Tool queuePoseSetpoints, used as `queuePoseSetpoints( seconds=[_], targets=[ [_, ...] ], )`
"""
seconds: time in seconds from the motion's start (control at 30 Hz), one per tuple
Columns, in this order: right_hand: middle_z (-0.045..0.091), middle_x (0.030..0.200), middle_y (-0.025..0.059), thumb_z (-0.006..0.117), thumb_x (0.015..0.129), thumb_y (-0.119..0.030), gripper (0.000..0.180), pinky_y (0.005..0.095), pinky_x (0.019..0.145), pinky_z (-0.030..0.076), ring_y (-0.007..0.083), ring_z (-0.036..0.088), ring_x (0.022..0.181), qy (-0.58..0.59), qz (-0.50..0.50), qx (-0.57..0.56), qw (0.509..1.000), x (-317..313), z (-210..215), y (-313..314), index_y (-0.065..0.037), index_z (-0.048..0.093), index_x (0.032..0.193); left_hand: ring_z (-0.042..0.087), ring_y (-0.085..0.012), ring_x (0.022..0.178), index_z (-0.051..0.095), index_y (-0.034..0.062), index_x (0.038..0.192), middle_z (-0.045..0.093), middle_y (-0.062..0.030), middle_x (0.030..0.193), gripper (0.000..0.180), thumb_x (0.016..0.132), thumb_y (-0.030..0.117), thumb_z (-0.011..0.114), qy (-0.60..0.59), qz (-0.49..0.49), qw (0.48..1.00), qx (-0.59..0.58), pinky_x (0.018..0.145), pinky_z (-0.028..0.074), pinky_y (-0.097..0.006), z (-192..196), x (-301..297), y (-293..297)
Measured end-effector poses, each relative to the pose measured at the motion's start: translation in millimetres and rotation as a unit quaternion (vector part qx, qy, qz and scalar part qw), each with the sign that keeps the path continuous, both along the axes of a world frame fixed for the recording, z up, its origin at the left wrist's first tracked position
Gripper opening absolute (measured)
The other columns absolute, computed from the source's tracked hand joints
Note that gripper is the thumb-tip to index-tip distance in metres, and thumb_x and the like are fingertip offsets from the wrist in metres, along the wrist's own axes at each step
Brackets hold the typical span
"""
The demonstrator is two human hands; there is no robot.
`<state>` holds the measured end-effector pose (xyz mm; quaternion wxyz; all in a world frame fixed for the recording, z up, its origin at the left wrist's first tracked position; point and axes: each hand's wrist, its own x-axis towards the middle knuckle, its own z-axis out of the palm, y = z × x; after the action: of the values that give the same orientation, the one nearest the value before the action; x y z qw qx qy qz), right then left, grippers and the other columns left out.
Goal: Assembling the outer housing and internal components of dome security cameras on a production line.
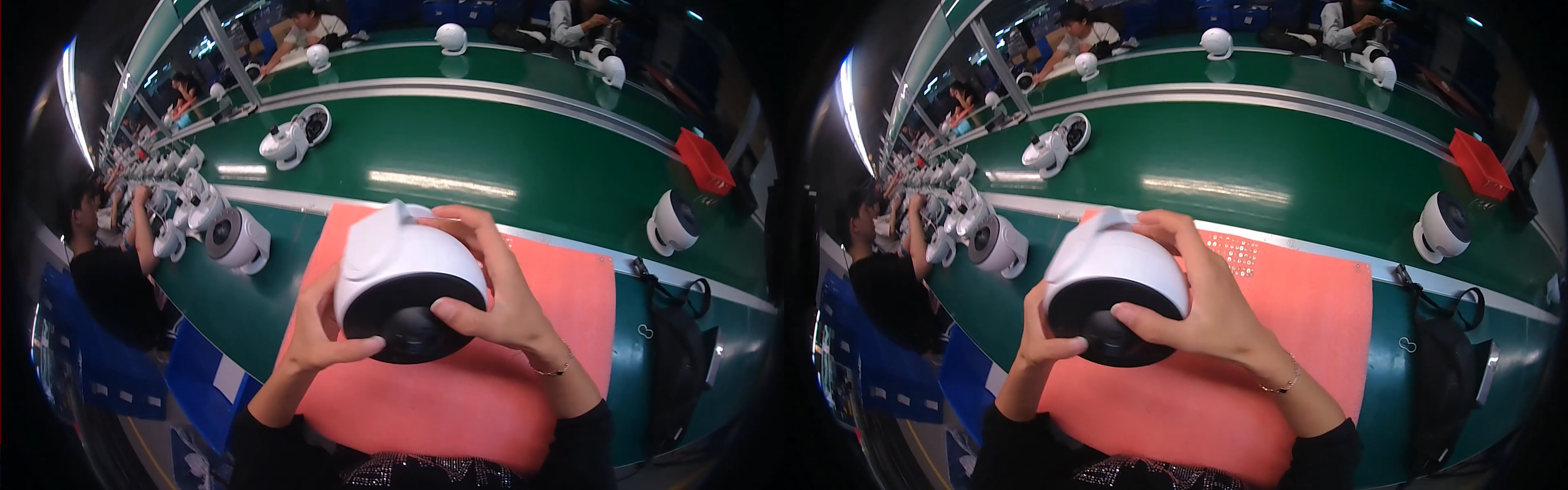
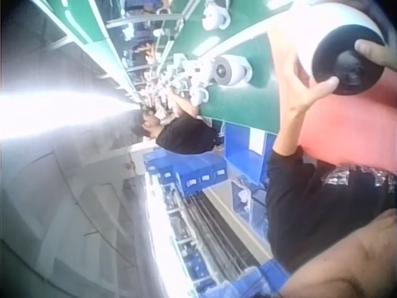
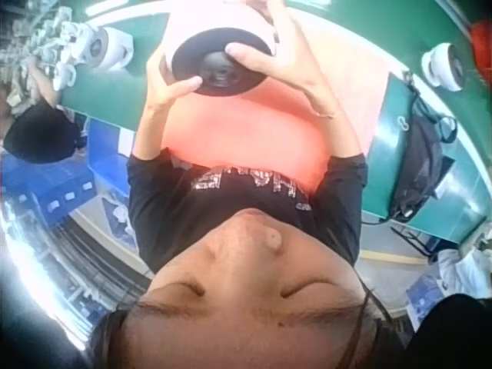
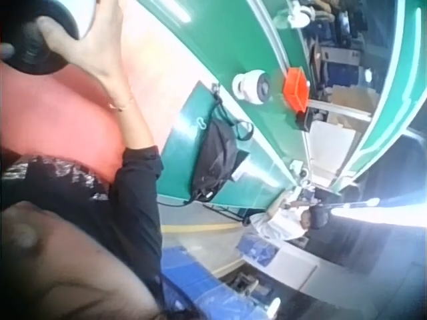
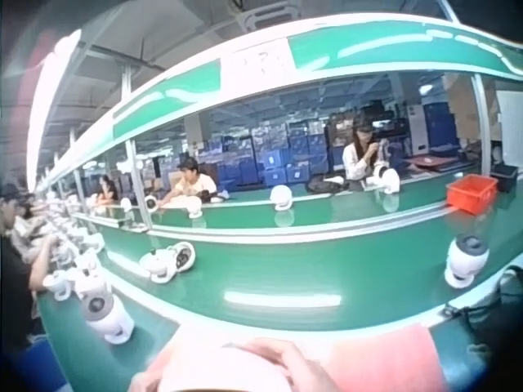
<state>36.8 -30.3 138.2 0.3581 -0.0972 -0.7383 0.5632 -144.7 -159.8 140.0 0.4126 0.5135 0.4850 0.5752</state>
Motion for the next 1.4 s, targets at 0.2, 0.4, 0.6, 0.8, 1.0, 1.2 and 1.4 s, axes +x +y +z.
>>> queuePoseSetpoints(
  seconds=[0.2, 0.4, 0.6, 0.8, 1.0, 1.2, 1.4],
  targets=[
    [0.039, 0.131, 0.0224, 0.073, 0.067, -0.017, 0.092, 0.0399, 0.093, 0.044, 0.0325, 0.049, 0.114, 0.071, -0.076, 0.053, 0.993, -7, 11, -23, -0.007, 0.018, 0.140, 0.044, -0.0288, 0.119, 0.030, 0.0080, 0.134, 0.042, -0.0126, 0.131, 0.074, 0.080, 0.052, 0.055, -0.356, 0.043, 0.931, 0.071, 0.097, 0.040, -0.043, -21, 9, 32],
    [0.048, 0.122, 0.0253, 0.076, 0.062, -0.016, 0.094, 0.0401, 0.087, 0.050, 0.0308, 0.059, 0.102, 0.046, -0.190, 0.180, 0.964, -12, -1, -16, -0.004, 0.022, 0.138, 0.043, -0.0287, 0.119, 0.031, 0.0143, 0.134, 0.039, -0.0093, 0.134, 0.079, 0.080, 0.071, 0.031, -0.373, 0.080, 0.912, 0.148, 0.096, 0.040, -0.046, -26, 28, 84],
    [0.047, 0.124, 0.0243, 0.076, 0.064, -0.020, 0.094, 0.0384, 0.082, 0.052, 0.0307, 0.060, 0.099, 0.072, -0.218, 0.108, 0.967, -11, -7, -2, -0.008, 0.022, 0.139, 0.047, -0.0242, 0.116, 0.036, 0.0136, 0.131, 0.045, -0.0083, 0.129, 0.072, 0.082, 0.066, 0.036, -0.315, 0.121, 0.935, 0.112, 0.096, 0.041, -0.042, -17, 30, 108],
    [0.048, 0.117, 0.0147, 0.061, 0.080, -0.040, 0.070, 0.0363, 0.083, 0.049, 0.0261, 0.058, 0.096, 0.114, -0.123, -0.370, 0.914, 1, -27, 51, -0.012, 0.028, 0.135, 0.047, -0.0230, 0.109, 0.043, 0.0098, 0.122, 0.047, -0.0113, 0.121, 0.048, 0.087, 0.042, 0.052, -0.265, 0.024, 0.956, -0.126, 0.096, 0.039, -0.039, -15, 33, 123],
    [0.043, 0.115, 0.0199, 0.057, 0.081, -0.049, 0.074, 0.0366, 0.079, 0.050, 0.0249, 0.061, 0.084, 0.094, -0.258, -0.428, 0.861, 29, -60, 96, -0.015, 0.016, 0.132, 0.037, -0.0263, 0.125, 0.035, 0.0116, 0.127, 0.037, -0.0154, 0.135, 0.051, 0.087, 0.035, 0.054, -0.124, -0.064, 0.977, -0.163, 0.103, 0.030, -0.041, -39, 40, 111],
    [0.041, 0.117, 0.0196, 0.063, 0.080, -0.044, 0.079, 0.0438, 0.079, 0.050, 0.0285, 0.053, 0.099, 0.190, -0.290, -0.477, 0.807, 37, -78, 112, -0.009, 0.013, 0.131, 0.036, -0.0297, 0.126, 0.038, 0.0064, 0.128, 0.042, -0.0174, 0.132, 0.054, 0.084, 0.030, 0.058, 0.227, -0.047, 0.969, -0.080, 0.104, 0.028, -0.040, -77, 34, 109],
    [0.050, 0.114, 0.0096, 0.059, 0.084, -0.039, 0.062, 0.0311, 0.079, 0.046, 0.0177, 0.052, 0.096, 0.039, -0.208, -0.425, 0.880, -4, -97, 80, -0.010, 0.028, 0.129, 0.028, -0.0349, 0.130, 0.034, 0.0087, 0.134, 0.038, -0.0198, 0.135, 0.059, 0.085, 0.037, 0.052, 0.315, -0.122, 0.931, -0.138, 0.107, 0.022, -0.043, -90, 27, 112]
  ],
)
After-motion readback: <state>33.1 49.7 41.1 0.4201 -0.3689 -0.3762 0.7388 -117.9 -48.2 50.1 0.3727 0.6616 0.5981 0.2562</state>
